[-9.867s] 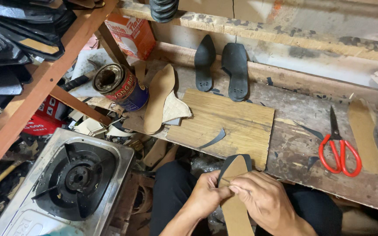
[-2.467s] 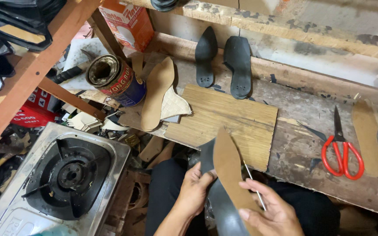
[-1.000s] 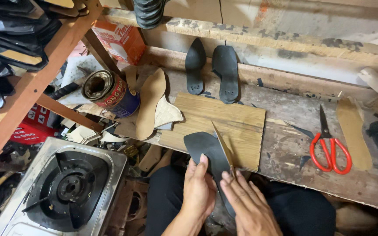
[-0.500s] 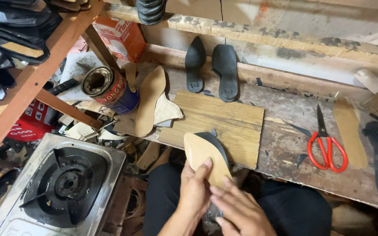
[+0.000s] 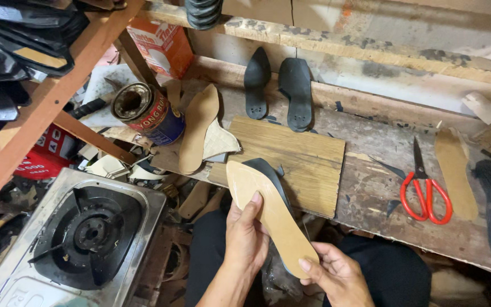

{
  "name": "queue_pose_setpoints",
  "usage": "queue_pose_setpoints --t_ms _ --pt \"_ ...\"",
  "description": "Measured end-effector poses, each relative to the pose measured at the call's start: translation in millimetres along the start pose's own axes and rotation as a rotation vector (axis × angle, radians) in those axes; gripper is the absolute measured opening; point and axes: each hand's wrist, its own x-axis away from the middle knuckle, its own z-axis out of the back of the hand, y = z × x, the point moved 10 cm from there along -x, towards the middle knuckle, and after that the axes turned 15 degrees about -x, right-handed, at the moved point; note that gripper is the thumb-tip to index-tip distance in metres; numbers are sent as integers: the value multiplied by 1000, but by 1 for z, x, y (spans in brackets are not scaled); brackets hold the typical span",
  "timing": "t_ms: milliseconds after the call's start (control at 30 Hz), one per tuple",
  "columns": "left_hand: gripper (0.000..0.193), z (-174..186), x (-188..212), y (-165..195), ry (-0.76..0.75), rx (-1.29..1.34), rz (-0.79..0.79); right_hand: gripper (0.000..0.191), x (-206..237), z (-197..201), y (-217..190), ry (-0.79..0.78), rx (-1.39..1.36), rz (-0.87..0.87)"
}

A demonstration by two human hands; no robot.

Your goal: The person aligns a cardboard template on a black rubber insole, marks the outline with a metal tool, and then uses red-handled scissors to cut the insole to shape. The process is repeated for a second insole, and the finished pieces are placed on a nearby shelf.

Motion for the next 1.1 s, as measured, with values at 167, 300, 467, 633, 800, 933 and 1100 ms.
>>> queue_pose_setpoints --t_ms 167,300,467,633,800,933,1100 --pt "33 5 1 -5 10 -35 29 39 -4 1 7 21 40 -25" --pt "35 4 3 -10 -46 -203 71 38 -5 11 6 116 130 -66" --pt "32 8 1 -12 -23 -208 44 36 -3 10 4 104 49 -107" --pt "35 11 0 -13 6 -209 39 37 -2 -4 -9 23 -23 4" --pt "38 7 0 -11 -17 -230 42 38 1 6 3 126 22 -130" --pt "35 10 2 -10 -42 -248 95 38 -1 6 -2 105 11 -82" --pt "36 9 4 -6 -102 -280 69 40 0 0 -3 38 -40 -64"
